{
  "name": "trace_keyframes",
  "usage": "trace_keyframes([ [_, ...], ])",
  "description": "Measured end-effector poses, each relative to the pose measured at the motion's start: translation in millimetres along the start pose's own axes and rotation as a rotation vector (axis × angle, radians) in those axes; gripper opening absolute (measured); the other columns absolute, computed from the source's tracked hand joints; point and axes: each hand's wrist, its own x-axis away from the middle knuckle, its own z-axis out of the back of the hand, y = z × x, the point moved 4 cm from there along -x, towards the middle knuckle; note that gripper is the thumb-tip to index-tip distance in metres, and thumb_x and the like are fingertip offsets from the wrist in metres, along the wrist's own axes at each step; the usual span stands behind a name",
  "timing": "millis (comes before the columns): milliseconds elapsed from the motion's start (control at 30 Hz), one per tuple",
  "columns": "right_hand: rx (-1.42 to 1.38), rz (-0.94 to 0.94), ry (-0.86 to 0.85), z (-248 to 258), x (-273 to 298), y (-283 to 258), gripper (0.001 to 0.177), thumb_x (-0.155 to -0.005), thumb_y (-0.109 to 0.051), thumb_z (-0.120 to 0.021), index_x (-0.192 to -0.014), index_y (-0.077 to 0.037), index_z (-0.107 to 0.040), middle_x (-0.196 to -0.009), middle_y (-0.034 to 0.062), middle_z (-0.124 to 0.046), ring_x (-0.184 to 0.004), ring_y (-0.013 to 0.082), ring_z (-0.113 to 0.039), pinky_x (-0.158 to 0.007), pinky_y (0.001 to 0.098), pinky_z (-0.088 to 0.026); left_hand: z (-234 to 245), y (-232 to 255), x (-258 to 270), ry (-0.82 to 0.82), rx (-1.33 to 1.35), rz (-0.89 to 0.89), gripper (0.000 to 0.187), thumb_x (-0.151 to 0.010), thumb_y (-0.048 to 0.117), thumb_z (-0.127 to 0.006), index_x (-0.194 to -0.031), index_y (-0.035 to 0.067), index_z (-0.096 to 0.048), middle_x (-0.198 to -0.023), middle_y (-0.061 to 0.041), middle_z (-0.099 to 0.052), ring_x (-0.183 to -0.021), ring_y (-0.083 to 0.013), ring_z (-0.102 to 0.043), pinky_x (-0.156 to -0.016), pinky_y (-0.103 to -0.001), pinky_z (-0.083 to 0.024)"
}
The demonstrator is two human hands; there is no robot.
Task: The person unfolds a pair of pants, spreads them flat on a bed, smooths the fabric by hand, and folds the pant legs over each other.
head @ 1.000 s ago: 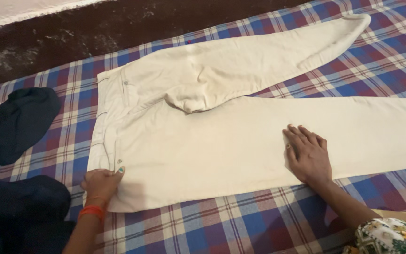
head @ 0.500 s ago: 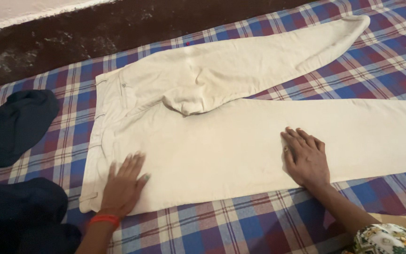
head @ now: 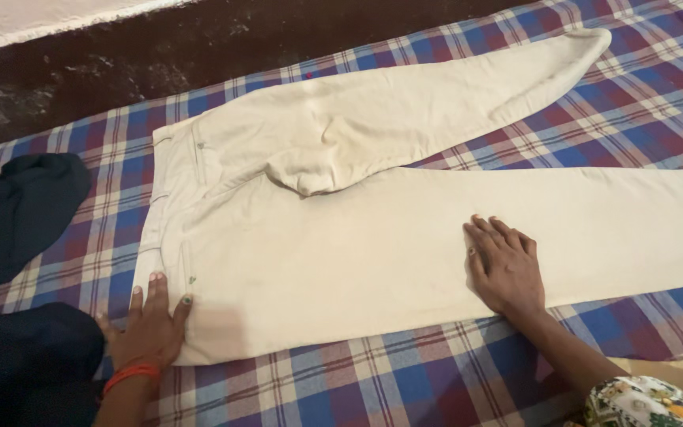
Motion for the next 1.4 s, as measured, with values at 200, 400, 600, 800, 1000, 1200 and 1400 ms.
trace_keyframes([
  [200, -0.017, 0.002, 0.010, -0.7, 1.7, 2.2, 0.050, -0.095, -0.027, -0.049, -0.142, -0.014, -0.058, -0.153, 0.0061, -0.054, -0.147, 0.0237, -0.040, -0.119, 0.0467, -0.026, 5.5, -1.5, -1.1, -0.067, 0.058, 0.225, 0.070, -0.100, 0.060, -0.024, -0.161, 0.031, -0.011, -0.171, 0.011, -0.012, -0.156, -0.0243, -0.017, -0.124, -0.068, -0.002],
  [400, 0.000, 0.008, 0.013, -3.1, -0.7, 2.1, 0.050, -0.094, -0.027, -0.050, -0.142, -0.014, -0.058, -0.153, 0.0058, -0.054, -0.147, 0.0238, -0.041, -0.119, 0.0465, -0.026, -3.7, -45.9, 10.7, 0.222, 0.367, 0.282, 0.105, -0.076, 0.062, -0.081, -0.152, 0.000, -0.043, -0.143, -0.030, -0.054, -0.131, -0.0479, -0.051, -0.100, -0.059, -0.048],
  [600, 0.015, 0.018, 0.023, -1.5, 2.6, 1.0, 0.050, -0.095, -0.026, -0.050, -0.142, -0.013, -0.058, -0.153, 0.0062, -0.054, -0.146, 0.0245, -0.042, -0.118, 0.0466, -0.026, -44.2, -77.8, -2.6, 0.321, 0.805, 0.116, 0.080, -0.077, 0.053, -0.083, -0.125, -0.007, -0.062, -0.115, -0.031, -0.072, -0.109, -0.0429, -0.071, -0.096, -0.049, -0.055],
  [800, -0.006, 0.030, 0.041, -0.4, 3.4, -3.1, 0.049, -0.095, -0.026, -0.051, -0.141, -0.013, -0.060, -0.152, 0.0073, -0.056, -0.146, 0.0253, -0.044, -0.118, 0.0466, -0.027, -30.8, -71.6, -13.9, 0.466, 0.927, 0.046, 0.050, -0.099, 0.042, -0.074, -0.113, -0.006, -0.067, -0.102, -0.026, -0.074, -0.093, -0.0333, -0.072, -0.085, -0.044, -0.055],
  [1000, -0.004, 0.050, 0.048, 0.2, 5.1, -0.6, 0.049, -0.096, -0.026, -0.051, -0.142, -0.012, -0.060, -0.152, 0.0082, -0.057, -0.145, 0.0262, -0.045, -0.118, 0.0468, -0.028, -15.7, -81.6, -26.2, 0.517, 0.915, 0.049, 0.044, -0.107, 0.042, -0.069, -0.107, -0.001, -0.074, -0.090, -0.026, -0.073, -0.083, -0.0358, -0.072, -0.076, -0.045, -0.054],
  [1200, -0.034, 0.058, 0.056, -1.5, 6.9, -0.2, 0.049, -0.097, -0.028, -0.051, -0.142, -0.012, -0.060, -0.153, 0.0079, -0.056, -0.146, 0.0269, -0.045, -0.118, 0.0462, -0.027, 4.4, -81.8, -12.2, 0.353, 0.715, 0.190, 0.054, -0.105, 0.060, -0.055, -0.112, 0.013, -0.079, -0.103, -0.025, -0.074, -0.099, -0.0490, -0.068, -0.085, -0.056, -0.053],
  [1400, -0.016, 0.043, 0.052, -3.0, 5.8, 0.4, 0.048, -0.098, -0.029, -0.051, -0.142, -0.012, -0.061, -0.153, 0.0073, -0.056, -0.146, 0.0264, -0.045, -0.119, 0.0465, -0.027, 24.5, -67.1, 9.4, 0.343, 0.489, 0.284, 0.055, -0.103, 0.064, -0.054, -0.112, 0.017, -0.080, -0.110, -0.023, -0.075, -0.104, -0.0472, -0.068, -0.090, -0.059, -0.052],
])
